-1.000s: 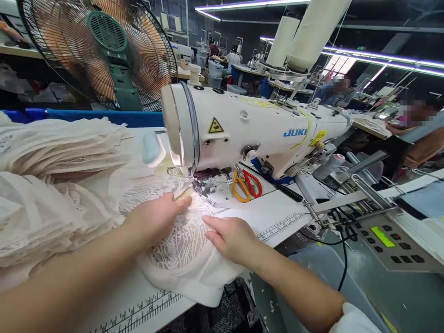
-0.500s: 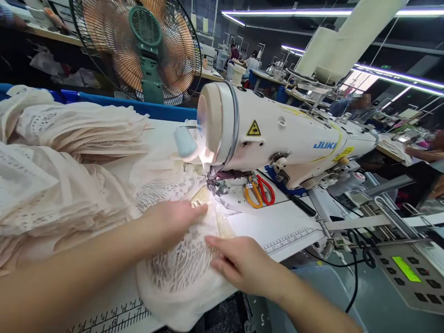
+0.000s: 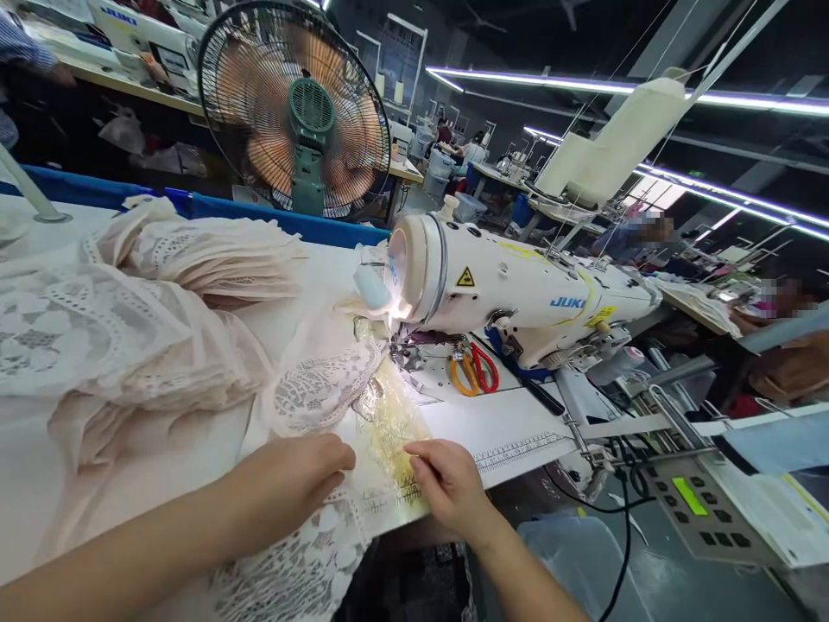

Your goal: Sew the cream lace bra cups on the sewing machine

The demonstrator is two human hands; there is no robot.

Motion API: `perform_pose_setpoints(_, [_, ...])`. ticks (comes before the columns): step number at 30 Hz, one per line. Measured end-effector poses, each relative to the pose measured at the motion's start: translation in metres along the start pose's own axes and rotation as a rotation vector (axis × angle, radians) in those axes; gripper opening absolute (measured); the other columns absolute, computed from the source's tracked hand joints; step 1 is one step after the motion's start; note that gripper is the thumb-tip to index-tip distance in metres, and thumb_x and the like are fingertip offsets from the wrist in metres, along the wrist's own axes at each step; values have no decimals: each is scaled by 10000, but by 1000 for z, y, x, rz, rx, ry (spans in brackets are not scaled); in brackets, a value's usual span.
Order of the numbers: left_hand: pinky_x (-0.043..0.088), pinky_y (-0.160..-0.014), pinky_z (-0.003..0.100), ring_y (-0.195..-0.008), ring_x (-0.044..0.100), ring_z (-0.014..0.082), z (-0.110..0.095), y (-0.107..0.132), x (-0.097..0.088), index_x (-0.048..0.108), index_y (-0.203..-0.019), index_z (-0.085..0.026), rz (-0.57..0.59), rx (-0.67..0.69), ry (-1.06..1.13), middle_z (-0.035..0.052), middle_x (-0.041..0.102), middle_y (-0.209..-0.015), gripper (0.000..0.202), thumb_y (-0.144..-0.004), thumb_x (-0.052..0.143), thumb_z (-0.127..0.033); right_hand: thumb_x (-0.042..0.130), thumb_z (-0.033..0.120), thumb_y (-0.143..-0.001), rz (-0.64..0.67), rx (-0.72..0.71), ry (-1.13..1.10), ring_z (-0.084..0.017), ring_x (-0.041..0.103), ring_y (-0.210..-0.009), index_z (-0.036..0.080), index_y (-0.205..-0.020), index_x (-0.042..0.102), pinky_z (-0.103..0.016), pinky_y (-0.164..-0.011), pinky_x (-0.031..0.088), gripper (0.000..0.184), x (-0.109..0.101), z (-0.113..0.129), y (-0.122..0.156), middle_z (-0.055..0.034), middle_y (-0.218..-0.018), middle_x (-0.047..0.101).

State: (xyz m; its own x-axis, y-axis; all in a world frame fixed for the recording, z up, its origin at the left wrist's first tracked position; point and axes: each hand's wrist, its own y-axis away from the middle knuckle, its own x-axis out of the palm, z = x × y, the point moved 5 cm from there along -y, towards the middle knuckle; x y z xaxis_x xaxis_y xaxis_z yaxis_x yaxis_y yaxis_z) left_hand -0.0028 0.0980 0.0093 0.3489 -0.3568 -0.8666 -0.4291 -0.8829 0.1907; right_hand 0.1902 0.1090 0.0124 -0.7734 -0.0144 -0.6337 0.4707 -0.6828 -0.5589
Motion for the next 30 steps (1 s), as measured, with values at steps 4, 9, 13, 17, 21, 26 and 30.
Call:
perform_pose_setpoints(4, [475,-713,290,-822,636,178,-8,8,-15,623,-892,-204,-113,108,16,55,673,-984,293,-905,337,-262,465,238,-904,-22,123,-23,-159,684,-686,210,-911,691,-260,-622,540,228,1,-7,2,-39,-773,739])
perform_pose_setpoints(9, [365,-1074,497,-1321,425,374,16,-2,-37,568,-1263,-141,-201,3,-289,197,467,-1440,614,-714,677,-392,464,263,-882,-62,238,-3,-170,685,-713,207,-862,697,-270,-659,550,240,1,-14,4,-43,-774,733])
perform_pose_setpoints(13, [484,-913,480,-1100,572,352,11,22,-28,673,-1054,-145,-93,-83,-383,184,617,-1189,379,-723,681,-328,452,278,-873,-88,284,4,-166,674,-690,202,-840,689,-262,-638,540,251,1,-15,1,-41,-752,725])
perform_pose_setpoints(17, [513,-795,443,-907,612,299,-23,71,3,688,-968,-212,-65,-13,-297,101,655,-997,237,-744,665,-290,448,311,-858,-91,344,-3,-173,662,-685,200,-824,680,-273,-642,531,259,2,-18,-2,-43,-742,718])
perform_pose_setpoints(21, [516,-815,348,-936,639,222,-37,81,21,622,-1152,-271,-138,198,-63,69,625,-1194,343,-814,574,-296,439,327,-844,-51,386,20,-177,648,-684,192,-826,676,-284,-652,522,273,5,-20,-3,-54,-755,717])
perform_pose_setpoints(26, [438,-1024,385,-1219,540,268,-5,27,-6,615,-1215,-188,-248,168,-380,113,563,-1368,396,-879,471,-339,463,305,-837,20,414,61,-170,619,-691,200,-832,675,-282,-667,504,237,9,-22,-4,-41,-753,700])
perform_pose_setpoints(30, [446,-1008,493,-1244,508,387,10,7,-15,562,-1291,-18,-216,60,-503,260,509,-1390,571,-838,539,-366,467,321,-863,49,416,36,-175,626,-730,194,-798,672,-293,-704,521,249,3,-9,-11,-50,-757,693])
